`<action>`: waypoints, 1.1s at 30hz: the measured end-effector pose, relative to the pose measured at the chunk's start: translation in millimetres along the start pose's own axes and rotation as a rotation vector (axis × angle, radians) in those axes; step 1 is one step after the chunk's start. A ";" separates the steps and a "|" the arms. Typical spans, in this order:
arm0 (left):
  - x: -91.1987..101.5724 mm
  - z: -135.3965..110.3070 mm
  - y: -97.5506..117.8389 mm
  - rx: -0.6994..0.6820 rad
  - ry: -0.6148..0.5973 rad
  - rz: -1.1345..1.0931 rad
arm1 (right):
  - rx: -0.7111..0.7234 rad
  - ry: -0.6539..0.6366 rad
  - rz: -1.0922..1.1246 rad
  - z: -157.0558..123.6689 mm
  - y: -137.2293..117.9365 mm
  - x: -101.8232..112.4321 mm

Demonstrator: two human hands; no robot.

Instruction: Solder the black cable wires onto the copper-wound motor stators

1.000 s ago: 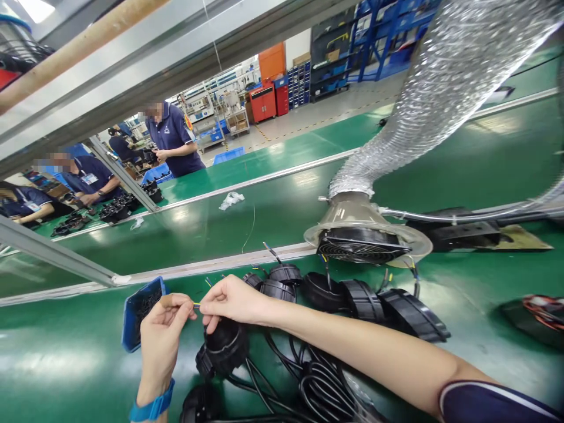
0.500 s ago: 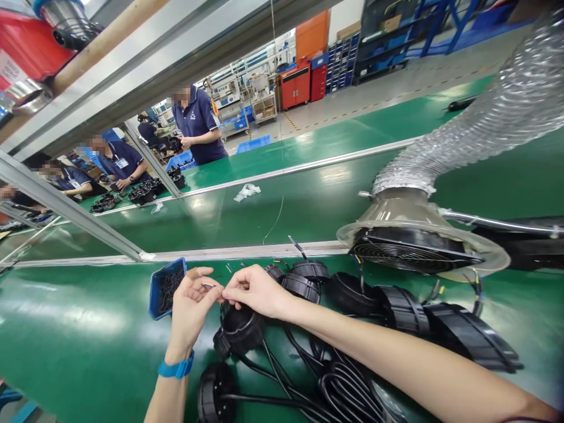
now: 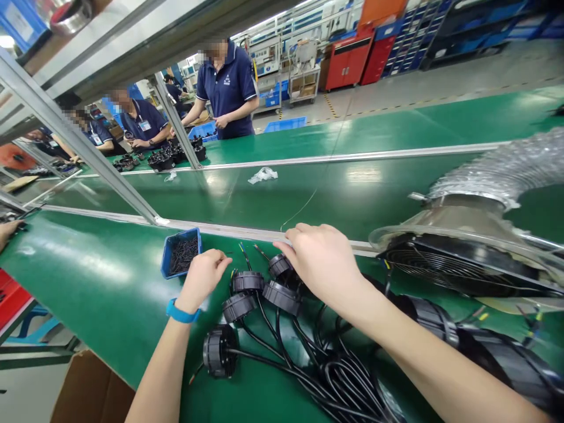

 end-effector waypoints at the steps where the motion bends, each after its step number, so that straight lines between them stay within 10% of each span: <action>1: -8.4 0.5 2.0 -0.024 -0.008 0.033 | 0.018 0.063 -0.035 -5.8 -4.8 11.0; 7: -51.3 6.8 -2.1 -0.105 -0.053 0.340 | 0.307 0.196 0.217 -49.5 -63.1 42.0; 14: -54.6 8.2 -9.4 -0.087 -0.050 0.422 | 0.981 0.010 0.439 -102.5 -154.3 -0.8; 22: -12.3 4.1 0.8 -0.094 0.176 0.351 | 0.920 -0.211 0.385 -99.3 -158.2 -41.2; 27: 34.1 -1.9 -54.6 0.231 0.293 0.383 | 0.919 -0.318 0.411 -102.1 -160.1 -37.4; 33: 32.7 -4.6 -89.6 0.317 0.203 0.366 | 0.751 -0.343 0.665 -88.8 -142.2 -6.5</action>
Point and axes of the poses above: each hand's wrist, its own z-axis towards the middle knuckle, its own x-axis out of the back of the hand, y = z × x, the point moved 8 cm from there along z, towards the middle knuckle, and after that the axes turned 6 degrees about -z, right-handed, at the moved point
